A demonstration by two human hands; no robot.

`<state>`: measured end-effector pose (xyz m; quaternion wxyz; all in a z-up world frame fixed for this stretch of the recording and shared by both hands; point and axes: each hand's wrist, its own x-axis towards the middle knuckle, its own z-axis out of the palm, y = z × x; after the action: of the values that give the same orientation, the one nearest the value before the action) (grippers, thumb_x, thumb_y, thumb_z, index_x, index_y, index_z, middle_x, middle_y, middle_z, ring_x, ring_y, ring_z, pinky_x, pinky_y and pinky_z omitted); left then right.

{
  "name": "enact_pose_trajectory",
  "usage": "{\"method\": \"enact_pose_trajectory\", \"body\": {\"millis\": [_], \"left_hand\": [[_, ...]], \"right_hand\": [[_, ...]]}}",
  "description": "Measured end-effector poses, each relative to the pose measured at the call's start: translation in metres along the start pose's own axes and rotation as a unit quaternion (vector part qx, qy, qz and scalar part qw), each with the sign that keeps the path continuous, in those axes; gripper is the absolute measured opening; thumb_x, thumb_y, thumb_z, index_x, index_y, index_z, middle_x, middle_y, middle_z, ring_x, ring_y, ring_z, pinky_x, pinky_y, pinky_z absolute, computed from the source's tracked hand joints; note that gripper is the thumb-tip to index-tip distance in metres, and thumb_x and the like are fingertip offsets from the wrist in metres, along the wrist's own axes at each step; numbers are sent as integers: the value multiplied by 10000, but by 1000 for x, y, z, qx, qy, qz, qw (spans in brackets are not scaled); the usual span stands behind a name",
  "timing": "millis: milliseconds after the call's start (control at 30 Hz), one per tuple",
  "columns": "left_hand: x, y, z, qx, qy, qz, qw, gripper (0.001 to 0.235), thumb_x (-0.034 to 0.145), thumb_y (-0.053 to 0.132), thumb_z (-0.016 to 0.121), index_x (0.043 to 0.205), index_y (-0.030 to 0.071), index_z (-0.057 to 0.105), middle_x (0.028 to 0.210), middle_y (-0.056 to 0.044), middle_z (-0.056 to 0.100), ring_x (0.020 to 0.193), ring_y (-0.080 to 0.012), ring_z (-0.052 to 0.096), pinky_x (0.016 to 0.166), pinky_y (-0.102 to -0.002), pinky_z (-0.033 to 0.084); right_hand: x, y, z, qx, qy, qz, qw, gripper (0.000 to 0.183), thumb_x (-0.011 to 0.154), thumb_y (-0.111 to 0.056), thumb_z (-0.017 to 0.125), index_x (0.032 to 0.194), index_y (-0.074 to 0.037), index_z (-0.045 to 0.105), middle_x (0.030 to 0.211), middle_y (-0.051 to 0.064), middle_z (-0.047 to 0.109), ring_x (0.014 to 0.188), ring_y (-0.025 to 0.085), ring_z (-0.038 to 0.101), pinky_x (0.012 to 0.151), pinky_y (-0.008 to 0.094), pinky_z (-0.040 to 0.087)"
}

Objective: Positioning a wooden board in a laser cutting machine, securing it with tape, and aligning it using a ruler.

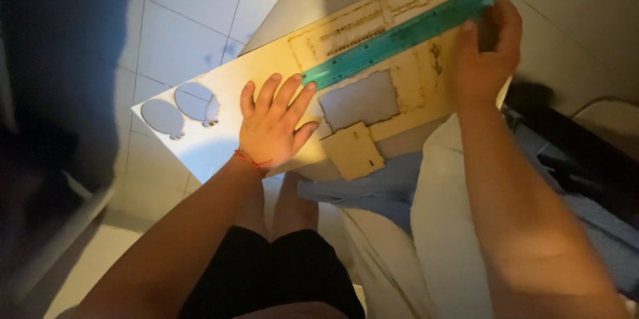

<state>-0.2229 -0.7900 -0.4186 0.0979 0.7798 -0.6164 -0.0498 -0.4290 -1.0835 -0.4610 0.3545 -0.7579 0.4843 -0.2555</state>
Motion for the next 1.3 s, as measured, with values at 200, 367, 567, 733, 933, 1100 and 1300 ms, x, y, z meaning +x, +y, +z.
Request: {"method": "enact_pose_trajectory", "body": {"millis": [200, 367, 567, 733, 933, 1100, 1300], "left_hand": [[12, 7, -3, 5, 7, 12, 1000, 562, 973, 567, 461, 1347, 175, 610, 1352, -68, 575, 1226, -314, 498, 1015, -500, 295], [13, 11, -5, 29, 6, 18, 999, 581, 972, 555, 429, 1331, 146, 632, 1336, -98, 566, 1204, -332, 493, 993, -508, 314], [9, 13, -6, 20, -22, 3, 1000, 598, 965, 554, 433, 1355, 134, 605, 1357, -129, 552, 1263, -359, 467, 1020, -551, 308], [9, 15, -8, 49, -76, -12, 996, 622, 921, 563, 488, 1364, 136, 577, 1389, -121, 532, 1277, -354, 457, 1026, -562, 323], [14, 16, -12, 56, -66, 9, 996, 616, 930, 561, 489, 1329, 103, 592, 1357, -149, 560, 1242, -375, 492, 1000, -558, 353], [21, 19, -18, 63, -65, 22, 996, 596, 929, 551, 508, 1303, 96, 602, 1319, -152, 580, 1214, -374, 513, 973, -541, 374], [18, 16, -15, 72, -63, 25, 995, 620, 881, 562, 589, 1296, 102, 612, 1322, -155, 587, 1216, -375, 521, 983, -542, 376]], "right_hand": [[6, 26, 0, -28, -33, -5, 999, 400, 1042, -162, 600, 1428, -98, 517, 1387, 157, 541, 1306, 291, 513, 1104, 404, 410], [8, 0, 2, 1, 1, -4, 1000, 340, 1012, -165, 638, 1347, -111, 608, 1116, 85, 634, 969, 248, 611, 803, 402, 503], [4, 8, 6, -9, -4, 9, 1000, 401, 1000, -215, 686, 1370, -102, 583, 1335, 158, 616, 1247, 363, 571, 1046, 538, 482], [4, 4, 6, -24, 7, -8, 1000, 414, 975, -200, 712, 1354, -82, 595, 1298, 165, 643, 1188, 366, 609, 987, 524, 511], [2, 9, 11, -47, 24, -14, 998, 410, 969, -209, 723, 1351, -120, 603, 1264, 124, 660, 1162, 360, 600, 995, 554, 451], [2, 9, 11, -42, 32, -29, 998, 395, 950, -179, 722, 1322, -87, 625, 1254, 127, 677, 1148, 340, 621, 991, 515, 473], [3, 12, 13, -38, 46, -49, 997, 388, 942, -151, 738, 1309, -82, 634, 1228, 124, 691, 1113, 340, 636, 952, 508, 490]]}}
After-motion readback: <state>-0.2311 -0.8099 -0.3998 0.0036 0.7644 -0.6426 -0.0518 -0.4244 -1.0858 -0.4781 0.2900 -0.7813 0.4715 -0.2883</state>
